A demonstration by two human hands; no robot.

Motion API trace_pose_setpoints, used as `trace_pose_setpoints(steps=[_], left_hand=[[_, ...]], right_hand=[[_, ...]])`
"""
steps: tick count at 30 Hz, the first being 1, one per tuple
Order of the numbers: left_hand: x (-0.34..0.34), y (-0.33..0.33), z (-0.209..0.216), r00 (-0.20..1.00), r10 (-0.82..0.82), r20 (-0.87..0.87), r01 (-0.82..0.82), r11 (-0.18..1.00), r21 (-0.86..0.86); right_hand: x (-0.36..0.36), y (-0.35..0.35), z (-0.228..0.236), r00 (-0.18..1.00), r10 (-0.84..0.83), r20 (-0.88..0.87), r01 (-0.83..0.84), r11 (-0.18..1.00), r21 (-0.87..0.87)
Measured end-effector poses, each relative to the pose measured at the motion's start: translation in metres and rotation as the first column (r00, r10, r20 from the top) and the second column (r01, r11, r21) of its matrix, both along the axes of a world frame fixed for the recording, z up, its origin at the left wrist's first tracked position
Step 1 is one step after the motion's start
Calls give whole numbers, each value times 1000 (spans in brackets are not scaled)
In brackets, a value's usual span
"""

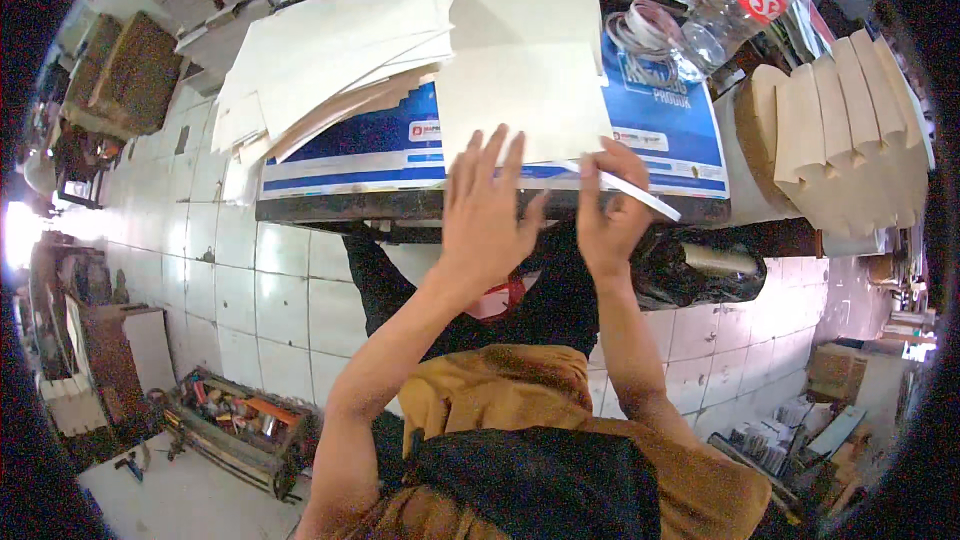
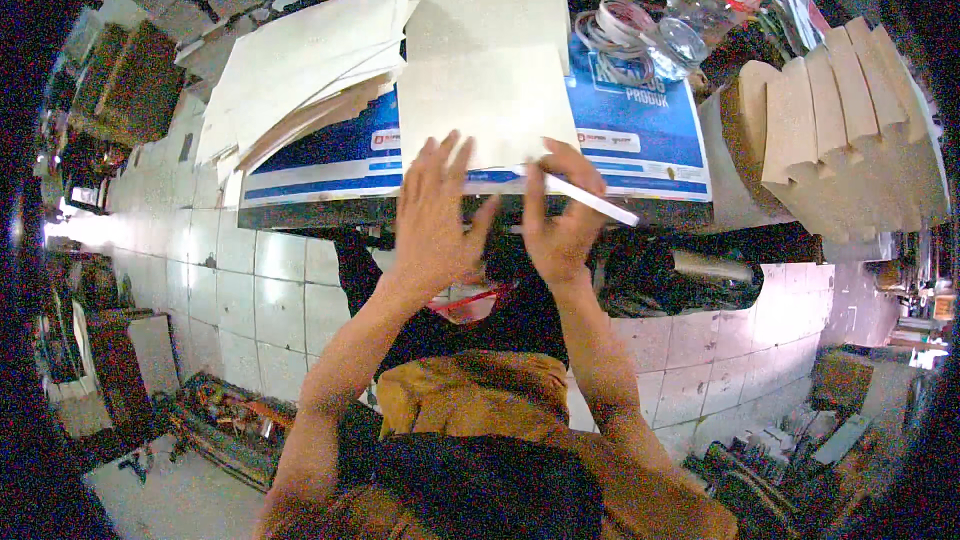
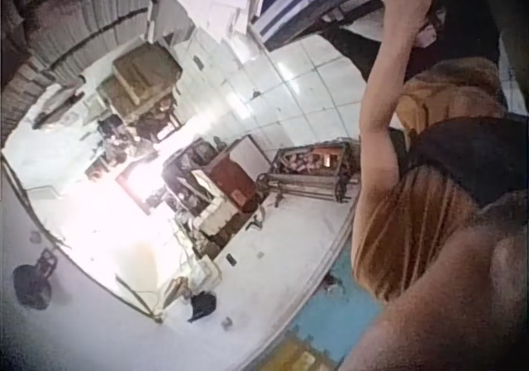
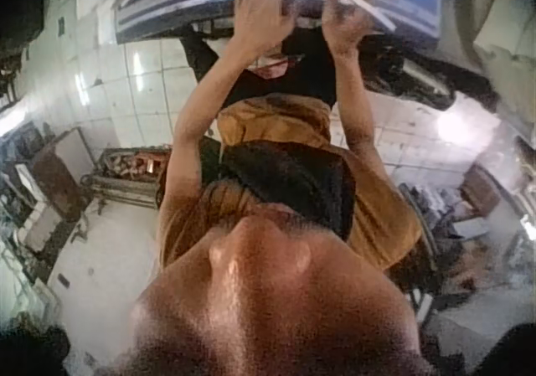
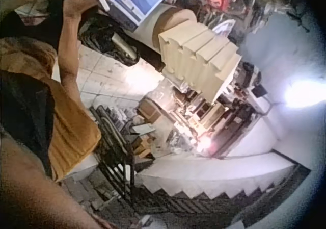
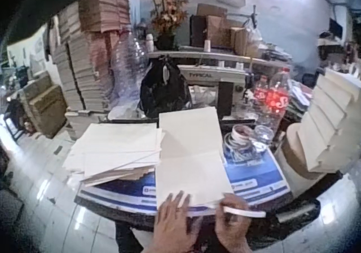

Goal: The person applies adhesive strips from a roll to the edges of individual paper sheets and then places the sheets into a stack.

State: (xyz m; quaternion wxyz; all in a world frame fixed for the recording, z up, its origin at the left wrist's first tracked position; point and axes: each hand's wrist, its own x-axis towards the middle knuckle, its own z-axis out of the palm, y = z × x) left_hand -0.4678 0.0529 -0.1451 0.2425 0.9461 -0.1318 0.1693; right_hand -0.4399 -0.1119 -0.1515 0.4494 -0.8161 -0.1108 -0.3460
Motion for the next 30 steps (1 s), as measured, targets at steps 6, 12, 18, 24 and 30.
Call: trace_pose_setpoints(steps=[6,12,18,24,30], left_hand=[[-17,58,-23,977,205,63,-193,968,-163],[-20,64,-32,978,151,142,-114,964,-240],[-18,65,-43,957,155,246,-93,965,-246],[-18,64,-46,964,173,202,-119,960,-255],[-27,55,-36,944,289,160,-268,953,-140]], right_hand=[[9,67,0,983,176,-52,-177,984,-20],[9,92,2,940,273,-207,-288,956,-47],[11,95,-2,970,163,-181,-205,948,-244],[12,94,-8,979,113,-169,-158,946,-282],[11,94,-7,983,116,-139,-151,948,-279]])
